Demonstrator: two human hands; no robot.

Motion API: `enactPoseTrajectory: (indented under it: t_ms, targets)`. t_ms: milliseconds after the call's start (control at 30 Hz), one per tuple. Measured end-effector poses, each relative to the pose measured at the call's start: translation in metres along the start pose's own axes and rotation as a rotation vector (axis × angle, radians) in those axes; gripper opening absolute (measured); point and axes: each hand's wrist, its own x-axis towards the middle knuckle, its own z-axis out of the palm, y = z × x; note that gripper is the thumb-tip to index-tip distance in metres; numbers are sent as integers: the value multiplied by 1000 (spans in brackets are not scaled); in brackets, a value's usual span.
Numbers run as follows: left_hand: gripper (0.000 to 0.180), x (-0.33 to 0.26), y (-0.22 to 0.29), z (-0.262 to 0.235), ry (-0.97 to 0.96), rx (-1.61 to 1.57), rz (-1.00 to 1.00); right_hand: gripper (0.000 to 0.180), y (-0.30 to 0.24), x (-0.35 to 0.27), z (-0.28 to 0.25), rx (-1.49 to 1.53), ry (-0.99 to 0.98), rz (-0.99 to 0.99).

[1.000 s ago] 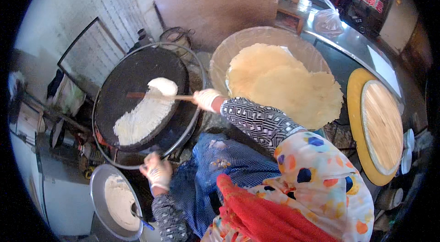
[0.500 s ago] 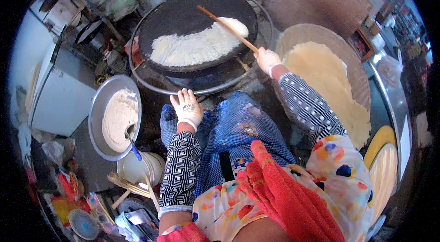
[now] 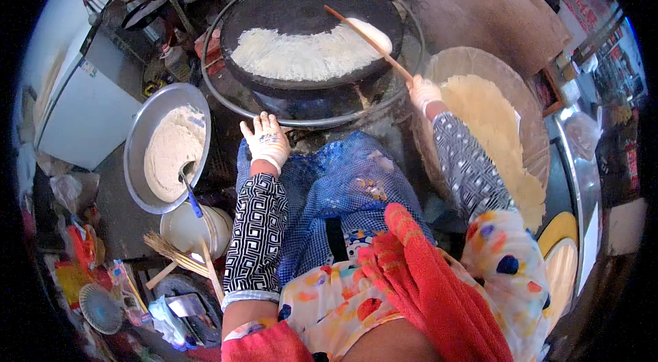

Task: The person prepares large crepes by spreading batter onto a circular griddle using a wooden spreader, flipping the cooked sheets, and removing them by hand or with a blue scraper tool.

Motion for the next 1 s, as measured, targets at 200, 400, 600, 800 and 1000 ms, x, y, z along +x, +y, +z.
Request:
enactPoseTrajectory:
  t_ms: [200,400,600,800,1000]
  targets:
    - [55,5,5,-4,146,-86,14,40,8,-22,-13,66,-64,-107]
    - [58,-4,-39,19,122,71,-31,30,-50,-30,-18,290,-30,-152]
    - [63,-23,64,20,59,57,198,33,9,-21,10,169,-9,27]
    - [63,-17,12,15,194,-13,142,37,-51,-52,-53,117,-211,-281]
    - [61,1,25,30,198,-13,112,36,-10,-8,-13,123,2,-38]
